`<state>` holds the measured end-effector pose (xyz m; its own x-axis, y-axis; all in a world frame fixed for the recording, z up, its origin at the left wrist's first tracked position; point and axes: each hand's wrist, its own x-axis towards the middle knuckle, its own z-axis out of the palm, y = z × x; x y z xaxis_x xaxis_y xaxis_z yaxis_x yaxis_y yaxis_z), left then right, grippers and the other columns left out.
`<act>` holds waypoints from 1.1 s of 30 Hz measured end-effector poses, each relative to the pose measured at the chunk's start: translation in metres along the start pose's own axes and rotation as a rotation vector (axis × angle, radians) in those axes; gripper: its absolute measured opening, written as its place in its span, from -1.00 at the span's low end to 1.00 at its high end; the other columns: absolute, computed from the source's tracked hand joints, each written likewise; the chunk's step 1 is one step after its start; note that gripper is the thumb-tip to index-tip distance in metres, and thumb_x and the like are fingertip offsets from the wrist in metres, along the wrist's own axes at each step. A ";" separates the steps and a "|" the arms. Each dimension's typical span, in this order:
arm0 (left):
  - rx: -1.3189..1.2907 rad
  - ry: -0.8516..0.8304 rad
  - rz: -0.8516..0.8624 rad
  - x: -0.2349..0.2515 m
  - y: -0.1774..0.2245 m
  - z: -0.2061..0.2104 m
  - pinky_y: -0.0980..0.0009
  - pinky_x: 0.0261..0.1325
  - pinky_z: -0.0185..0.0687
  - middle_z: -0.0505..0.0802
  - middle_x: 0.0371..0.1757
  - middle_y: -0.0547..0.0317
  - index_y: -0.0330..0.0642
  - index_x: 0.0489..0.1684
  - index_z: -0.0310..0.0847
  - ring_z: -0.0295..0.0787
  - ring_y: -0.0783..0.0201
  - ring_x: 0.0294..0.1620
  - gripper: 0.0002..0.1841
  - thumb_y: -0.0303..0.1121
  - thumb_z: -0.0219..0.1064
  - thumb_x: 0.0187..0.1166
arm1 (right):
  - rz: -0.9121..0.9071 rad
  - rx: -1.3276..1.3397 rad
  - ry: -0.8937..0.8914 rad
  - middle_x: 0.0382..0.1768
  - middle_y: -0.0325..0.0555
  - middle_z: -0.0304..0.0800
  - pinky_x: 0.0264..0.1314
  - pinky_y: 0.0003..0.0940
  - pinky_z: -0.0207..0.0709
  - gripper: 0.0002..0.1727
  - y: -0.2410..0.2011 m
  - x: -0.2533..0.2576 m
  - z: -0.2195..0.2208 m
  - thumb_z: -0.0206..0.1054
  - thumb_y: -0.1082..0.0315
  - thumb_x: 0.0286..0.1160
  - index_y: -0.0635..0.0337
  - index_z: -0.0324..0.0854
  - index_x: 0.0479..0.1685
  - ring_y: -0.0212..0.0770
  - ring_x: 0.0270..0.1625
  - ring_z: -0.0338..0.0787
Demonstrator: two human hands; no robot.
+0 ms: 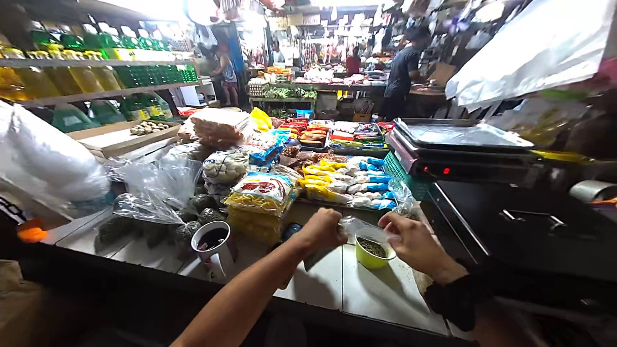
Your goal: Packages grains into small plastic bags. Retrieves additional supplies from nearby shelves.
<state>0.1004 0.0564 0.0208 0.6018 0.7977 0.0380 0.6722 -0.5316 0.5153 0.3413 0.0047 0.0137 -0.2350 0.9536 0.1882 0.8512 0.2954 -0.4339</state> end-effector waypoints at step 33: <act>0.670 -0.348 0.062 0.040 0.086 -0.056 -0.26 0.08 0.63 0.81 0.05 -0.12 -0.22 0.10 0.73 0.77 -0.18 0.10 -0.58 -0.19 0.63 0.39 | 0.079 0.214 -0.060 -0.24 0.08 0.86 0.03 -0.08 0.71 -0.71 0.009 0.001 0.014 0.49 0.45 0.32 0.37 0.77 0.02 -0.10 -0.22 0.85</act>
<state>0.1581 0.0580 0.1143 0.6736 0.6839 -0.2802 0.6842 -0.7204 -0.1135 0.3424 0.0092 -0.0028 -0.2047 0.9741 0.0965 0.7503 0.2194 -0.6236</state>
